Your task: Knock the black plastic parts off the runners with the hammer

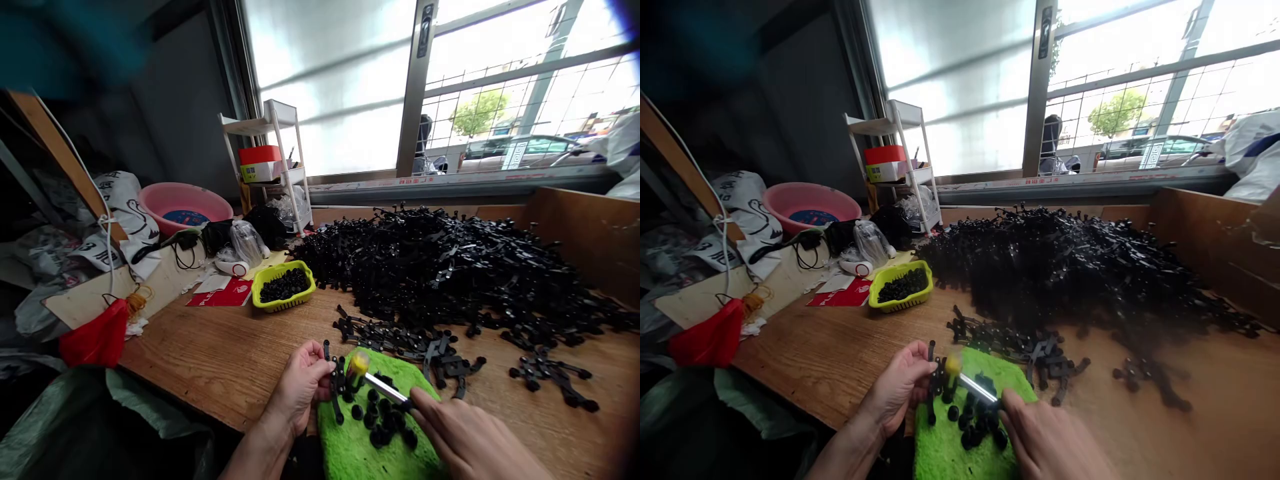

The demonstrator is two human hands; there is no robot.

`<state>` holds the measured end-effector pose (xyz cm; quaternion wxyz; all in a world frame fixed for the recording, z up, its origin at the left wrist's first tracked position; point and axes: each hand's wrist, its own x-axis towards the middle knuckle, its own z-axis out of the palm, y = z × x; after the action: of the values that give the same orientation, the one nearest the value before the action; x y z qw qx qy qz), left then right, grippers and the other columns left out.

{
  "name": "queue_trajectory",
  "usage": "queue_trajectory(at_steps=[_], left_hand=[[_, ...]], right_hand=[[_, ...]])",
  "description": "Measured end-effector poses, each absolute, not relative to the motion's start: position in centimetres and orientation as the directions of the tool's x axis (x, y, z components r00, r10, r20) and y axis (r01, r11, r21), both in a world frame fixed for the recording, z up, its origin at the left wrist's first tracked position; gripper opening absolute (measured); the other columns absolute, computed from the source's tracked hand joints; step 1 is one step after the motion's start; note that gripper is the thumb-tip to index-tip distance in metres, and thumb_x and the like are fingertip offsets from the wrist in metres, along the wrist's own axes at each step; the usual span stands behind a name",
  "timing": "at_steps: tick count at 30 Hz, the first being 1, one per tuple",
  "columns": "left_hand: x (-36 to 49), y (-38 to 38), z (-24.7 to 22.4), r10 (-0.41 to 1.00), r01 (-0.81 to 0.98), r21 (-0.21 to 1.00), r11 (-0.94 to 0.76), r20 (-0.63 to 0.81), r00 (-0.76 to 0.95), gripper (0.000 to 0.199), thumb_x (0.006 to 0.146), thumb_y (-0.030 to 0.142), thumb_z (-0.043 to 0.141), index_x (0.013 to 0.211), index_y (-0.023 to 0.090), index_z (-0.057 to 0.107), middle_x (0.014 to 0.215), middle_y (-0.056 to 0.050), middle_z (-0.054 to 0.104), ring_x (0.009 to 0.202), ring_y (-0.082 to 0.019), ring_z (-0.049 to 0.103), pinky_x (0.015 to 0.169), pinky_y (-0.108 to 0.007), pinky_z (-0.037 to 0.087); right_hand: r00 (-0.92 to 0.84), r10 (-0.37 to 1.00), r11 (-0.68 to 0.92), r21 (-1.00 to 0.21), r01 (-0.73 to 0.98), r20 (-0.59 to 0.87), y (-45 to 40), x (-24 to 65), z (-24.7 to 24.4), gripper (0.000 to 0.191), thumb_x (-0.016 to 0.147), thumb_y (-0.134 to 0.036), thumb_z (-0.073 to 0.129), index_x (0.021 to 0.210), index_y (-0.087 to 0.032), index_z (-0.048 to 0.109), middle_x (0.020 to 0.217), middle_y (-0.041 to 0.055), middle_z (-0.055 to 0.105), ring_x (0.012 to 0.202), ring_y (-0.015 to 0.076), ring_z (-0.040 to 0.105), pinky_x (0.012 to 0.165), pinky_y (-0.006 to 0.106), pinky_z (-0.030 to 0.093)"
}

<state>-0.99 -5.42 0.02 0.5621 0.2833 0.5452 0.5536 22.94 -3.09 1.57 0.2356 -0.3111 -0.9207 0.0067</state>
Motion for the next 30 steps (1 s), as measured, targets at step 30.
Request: queue_trajectory(at_steps=[30], left_hand=[[-1.8,-3.7,0.6,0.939,-0.241,0.914,0.326,-0.343,-0.029,0.020,0.061,0.014,0.069,0.078,0.011,0.058,0.067,-0.004,0.065,0.054,-0.009,0.056,0.052,-0.018,0.041]], right_hand=[[-0.347,0.904,0.410,-0.734,0.542,0.249,-3.7,25.1,0.3,0.056,0.084,-0.065,0.032,0.102,-0.023,0.064,0.099,0.0034,0.064,0.091,0.0245,0.059,0.058,0.024,0.047]])
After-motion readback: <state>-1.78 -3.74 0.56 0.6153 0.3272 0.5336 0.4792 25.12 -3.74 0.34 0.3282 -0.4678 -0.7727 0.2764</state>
